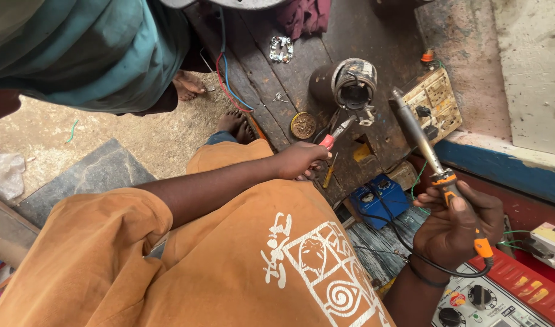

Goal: Soldering wires and repairing a motorcycle starter motor on a workbench.

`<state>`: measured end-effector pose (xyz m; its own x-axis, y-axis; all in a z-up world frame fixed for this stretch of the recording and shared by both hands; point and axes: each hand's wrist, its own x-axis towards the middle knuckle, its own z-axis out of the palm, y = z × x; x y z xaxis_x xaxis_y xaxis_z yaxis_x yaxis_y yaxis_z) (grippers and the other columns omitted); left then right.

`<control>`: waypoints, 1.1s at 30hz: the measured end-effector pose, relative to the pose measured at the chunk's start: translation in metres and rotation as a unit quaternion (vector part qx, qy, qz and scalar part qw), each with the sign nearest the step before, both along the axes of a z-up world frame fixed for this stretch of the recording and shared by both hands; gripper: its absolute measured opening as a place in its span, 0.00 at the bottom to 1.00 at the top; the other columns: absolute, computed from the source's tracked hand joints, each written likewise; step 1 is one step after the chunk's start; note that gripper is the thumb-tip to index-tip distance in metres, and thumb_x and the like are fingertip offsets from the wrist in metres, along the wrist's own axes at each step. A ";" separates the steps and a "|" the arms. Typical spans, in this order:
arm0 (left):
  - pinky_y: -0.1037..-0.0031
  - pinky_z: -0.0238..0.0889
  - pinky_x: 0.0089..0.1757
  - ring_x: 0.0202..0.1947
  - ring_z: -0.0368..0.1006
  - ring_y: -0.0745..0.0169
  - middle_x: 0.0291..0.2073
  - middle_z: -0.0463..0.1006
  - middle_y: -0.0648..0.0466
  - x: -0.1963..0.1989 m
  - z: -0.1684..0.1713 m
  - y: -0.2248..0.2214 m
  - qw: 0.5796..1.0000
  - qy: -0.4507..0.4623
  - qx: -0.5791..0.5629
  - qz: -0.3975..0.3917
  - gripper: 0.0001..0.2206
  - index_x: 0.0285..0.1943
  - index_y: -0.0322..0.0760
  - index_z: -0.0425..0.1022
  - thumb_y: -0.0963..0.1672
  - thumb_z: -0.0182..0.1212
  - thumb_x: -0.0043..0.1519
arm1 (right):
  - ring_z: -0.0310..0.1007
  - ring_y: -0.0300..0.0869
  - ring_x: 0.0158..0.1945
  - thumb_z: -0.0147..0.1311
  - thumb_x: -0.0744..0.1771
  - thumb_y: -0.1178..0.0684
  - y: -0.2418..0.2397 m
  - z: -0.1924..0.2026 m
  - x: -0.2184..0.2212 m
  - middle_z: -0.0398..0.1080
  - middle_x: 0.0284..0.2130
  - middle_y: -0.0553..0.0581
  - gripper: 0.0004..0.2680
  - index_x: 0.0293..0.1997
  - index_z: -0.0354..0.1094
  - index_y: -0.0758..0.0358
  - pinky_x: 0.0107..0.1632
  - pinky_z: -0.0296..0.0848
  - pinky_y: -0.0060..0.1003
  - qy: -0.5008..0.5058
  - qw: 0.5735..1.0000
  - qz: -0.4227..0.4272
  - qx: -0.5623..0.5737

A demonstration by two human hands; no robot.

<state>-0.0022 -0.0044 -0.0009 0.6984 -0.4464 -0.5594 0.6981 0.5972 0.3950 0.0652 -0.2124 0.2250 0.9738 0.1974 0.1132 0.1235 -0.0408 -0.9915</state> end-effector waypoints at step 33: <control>0.75 0.44 0.20 0.17 0.53 0.72 0.20 0.58 0.61 -0.001 0.015 0.004 1.000 0.018 -0.021 0.015 0.16 0.26 0.43 0.57 0.49 0.57 0.63 | 0.79 0.51 0.36 0.55 0.72 0.60 -0.017 -0.015 -0.005 0.73 0.38 0.73 0.08 0.53 0.64 0.76 0.36 0.81 0.42 -0.008 0.997 -0.070 -0.013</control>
<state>-0.0035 -0.0008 0.0140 0.6925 -0.4488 -0.5649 0.6921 0.6343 0.3445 0.0601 -0.2298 0.2098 0.9900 0.0626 0.1263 0.1314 -0.0840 -0.9878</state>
